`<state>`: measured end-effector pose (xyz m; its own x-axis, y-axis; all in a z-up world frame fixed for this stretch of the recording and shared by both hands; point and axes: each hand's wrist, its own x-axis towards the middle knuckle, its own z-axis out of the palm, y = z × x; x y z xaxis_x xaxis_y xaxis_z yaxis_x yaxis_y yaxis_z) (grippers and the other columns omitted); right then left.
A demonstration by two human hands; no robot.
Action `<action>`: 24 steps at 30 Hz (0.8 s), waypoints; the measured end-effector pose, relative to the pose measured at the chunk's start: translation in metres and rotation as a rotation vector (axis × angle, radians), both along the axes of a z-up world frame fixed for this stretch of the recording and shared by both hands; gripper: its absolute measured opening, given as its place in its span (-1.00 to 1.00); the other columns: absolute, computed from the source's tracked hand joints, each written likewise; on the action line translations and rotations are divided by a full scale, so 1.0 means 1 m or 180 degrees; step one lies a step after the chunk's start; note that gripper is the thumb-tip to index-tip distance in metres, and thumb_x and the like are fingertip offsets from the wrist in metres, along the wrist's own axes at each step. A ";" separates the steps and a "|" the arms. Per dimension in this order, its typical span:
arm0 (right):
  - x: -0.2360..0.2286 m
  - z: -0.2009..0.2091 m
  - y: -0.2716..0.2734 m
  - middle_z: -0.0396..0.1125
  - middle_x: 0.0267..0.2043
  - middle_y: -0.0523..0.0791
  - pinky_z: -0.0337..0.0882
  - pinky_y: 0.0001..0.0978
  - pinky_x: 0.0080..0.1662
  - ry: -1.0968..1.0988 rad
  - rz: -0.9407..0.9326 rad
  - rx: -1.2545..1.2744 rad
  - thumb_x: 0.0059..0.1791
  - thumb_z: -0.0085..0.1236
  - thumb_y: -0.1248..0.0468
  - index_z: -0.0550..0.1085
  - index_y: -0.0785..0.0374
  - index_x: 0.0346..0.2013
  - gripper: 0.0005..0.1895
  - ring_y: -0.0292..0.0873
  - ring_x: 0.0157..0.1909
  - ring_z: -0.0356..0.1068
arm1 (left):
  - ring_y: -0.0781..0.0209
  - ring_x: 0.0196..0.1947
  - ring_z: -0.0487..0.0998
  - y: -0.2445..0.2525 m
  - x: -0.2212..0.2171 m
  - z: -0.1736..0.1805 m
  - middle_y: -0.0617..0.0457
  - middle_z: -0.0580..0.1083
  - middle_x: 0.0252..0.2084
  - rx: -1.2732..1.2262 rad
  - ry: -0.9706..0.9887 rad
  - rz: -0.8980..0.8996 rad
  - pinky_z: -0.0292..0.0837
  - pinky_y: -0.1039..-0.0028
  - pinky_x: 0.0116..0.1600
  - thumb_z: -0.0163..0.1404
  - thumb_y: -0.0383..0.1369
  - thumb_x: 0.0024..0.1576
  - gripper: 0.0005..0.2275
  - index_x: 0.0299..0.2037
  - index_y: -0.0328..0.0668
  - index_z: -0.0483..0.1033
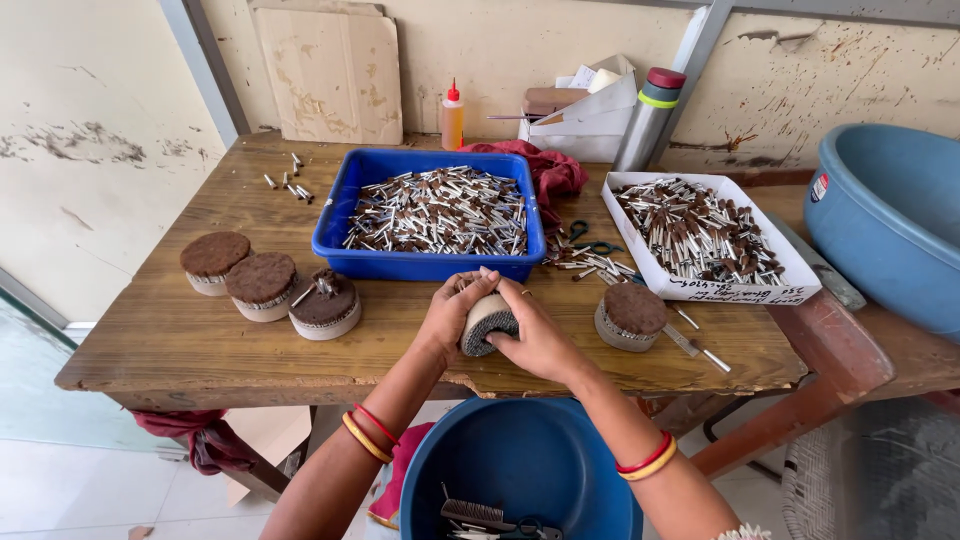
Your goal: The person sits with a blue basin on their lap, picking small metal tubes from the basin and pressing them into round brown fibrous discs one at a time. Finished discs with protruding tubes are placed on the wooden workbench, and the person occasionally reaches into trays of parts on the bench for more components.
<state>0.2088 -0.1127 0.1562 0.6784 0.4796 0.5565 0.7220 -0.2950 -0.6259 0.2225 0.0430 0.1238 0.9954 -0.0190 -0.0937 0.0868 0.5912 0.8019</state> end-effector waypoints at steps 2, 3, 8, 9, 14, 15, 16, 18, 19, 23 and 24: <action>0.001 -0.004 -0.010 0.37 0.21 0.04 0.44 -0.18 0.10 0.0681 0.0080 -0.0027 -0.18 0.12 0.52 0.28 0.24 0.34 -0.24 0.08 0.20 0.44 | 0.24 -0.22 0.59 -0.008 0.002 -0.007 0.00 0.56 -0.16 0.0500 -0.0315 0.0390 0.56 0.46 -0.14 0.21 -0.23 0.09 -0.63 0.00 -0.26 0.47; 0.010 -0.017 -0.015 0.37 0.21 0.04 0.44 -0.18 0.10 0.0682 0.0086 -0.0025 -0.18 0.12 0.52 0.28 0.24 0.34 -0.24 0.08 0.20 0.44 | 0.24 -0.22 0.59 -0.012 -0.001 -0.009 0.00 0.56 -0.16 0.0503 -0.0313 0.0395 0.56 0.46 -0.14 0.21 -0.23 0.09 -0.63 0.00 -0.26 0.47; -0.006 0.005 -0.040 -0.14 0.55 0.19 0.08 -0.14 0.32 0.0653 0.0053 -0.0524 -0.22 0.19 0.60 -0.28 0.11 0.51 0.18 0.19 0.53 -0.12 | 0.02 -0.13 0.60 -0.024 -0.035 0.040 -0.05 0.58 -0.11 0.2784 -0.1421 0.0993 0.53 0.31 -0.04 0.17 -0.22 0.10 -0.56 0.13 -0.26 0.43; -0.006 -0.004 -0.043 -0.14 0.55 0.19 0.08 -0.14 0.32 0.0659 0.0052 -0.0509 -0.22 0.19 0.60 -0.28 0.11 0.51 0.18 0.19 0.53 -0.12 | 0.02 -0.13 0.60 -0.022 -0.036 0.048 -0.05 0.58 -0.11 0.2799 -0.1420 0.0985 0.53 0.31 -0.04 0.17 -0.22 0.10 -0.56 0.13 -0.26 0.43; 0.002 -0.049 -0.062 -0.03 0.55 0.14 0.13 -0.18 0.40 0.1255 0.0337 0.0796 -0.18 -0.10 0.57 -0.30 0.06 0.59 0.11 0.10 0.52 0.08 | -0.17 0.02 0.47 -0.017 -0.018 0.071 -0.12 0.49 0.01 0.4802 -0.2745 0.0632 0.35 0.12 0.17 0.14 -0.17 0.12 -0.55 0.16 -0.20 0.42; 0.003 -0.046 -0.063 -0.03 0.55 0.14 0.13 -0.18 0.40 0.1262 0.0340 0.0816 -0.18 -0.10 0.57 -0.30 0.06 0.59 0.11 0.10 0.52 0.08 | -0.17 0.02 0.47 -0.013 0.007 0.078 -0.12 0.49 0.01 0.4821 -0.2742 0.0618 0.35 0.12 0.17 0.14 -0.17 0.12 -0.55 0.16 -0.20 0.42; 0.003 -0.043 -0.063 -0.06 0.56 0.14 0.04 -0.18 0.43 0.1228 0.0345 0.0719 -0.17 -0.08 0.58 -0.29 0.07 0.59 0.11 0.09 0.56 0.00 | -0.11 0.11 0.46 -0.009 0.031 0.085 -0.06 0.49 0.06 0.5260 -0.2800 0.0946 0.27 0.02 0.29 0.11 -0.18 0.18 -0.63 0.16 -0.09 0.46; 0.001 -0.035 -0.062 -0.08 0.57 0.14 -0.06 -0.18 0.46 0.1184 0.0360 0.0607 -0.16 -0.06 0.59 -0.28 0.08 0.58 0.10 0.07 0.60 -0.09 | -0.04 0.20 0.44 0.004 0.083 0.079 0.00 0.50 0.11 0.5688 -0.2848 0.1305 0.20 -0.08 0.40 0.08 -0.19 0.24 -0.69 0.16 0.02 0.50; -0.001 -0.030 -0.062 -0.12 0.58 0.11 -0.01 -0.20 0.44 0.1251 0.0275 0.0412 -0.15 -0.05 0.58 -0.28 0.07 0.57 0.09 0.04 0.61 -0.13 | -0.09 0.30 0.35 0.013 0.113 0.068 -0.01 0.43 0.24 0.5690 -0.2837 0.1007 0.16 -0.15 0.40 0.07 -0.17 0.21 -0.63 0.23 0.11 0.47; -0.001 -0.022 -0.060 -0.22 0.61 0.08 0.02 -0.19 0.41 0.1644 0.0273 0.0401 -0.13 -0.09 0.58 -0.28 0.05 0.56 0.05 0.01 0.63 -0.26 | -0.23 0.50 -0.14 0.021 0.163 0.073 0.05 0.02 0.49 0.6924 -0.1145 -0.0495 -0.26 -0.45 0.38 0.09 0.01 0.07 -0.48 0.29 0.58 0.29; 0.000 -0.021 -0.061 -0.22 0.61 0.08 0.02 -0.19 0.41 0.1656 0.0279 0.0387 -0.13 -0.09 0.58 -0.28 0.05 0.56 0.05 0.01 0.63 -0.26 | -0.23 0.50 -0.14 0.034 0.176 0.061 0.05 0.02 0.49 0.6912 -0.1128 -0.0498 -0.26 -0.45 0.38 0.09 0.01 0.07 -0.48 0.29 0.58 0.29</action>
<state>0.2087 -0.1739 0.1353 0.8396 0.4998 0.2128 0.3263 -0.1507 -0.9332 0.3985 0.0774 0.1845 0.9727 -0.2246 0.0574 -0.2256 -0.9741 0.0117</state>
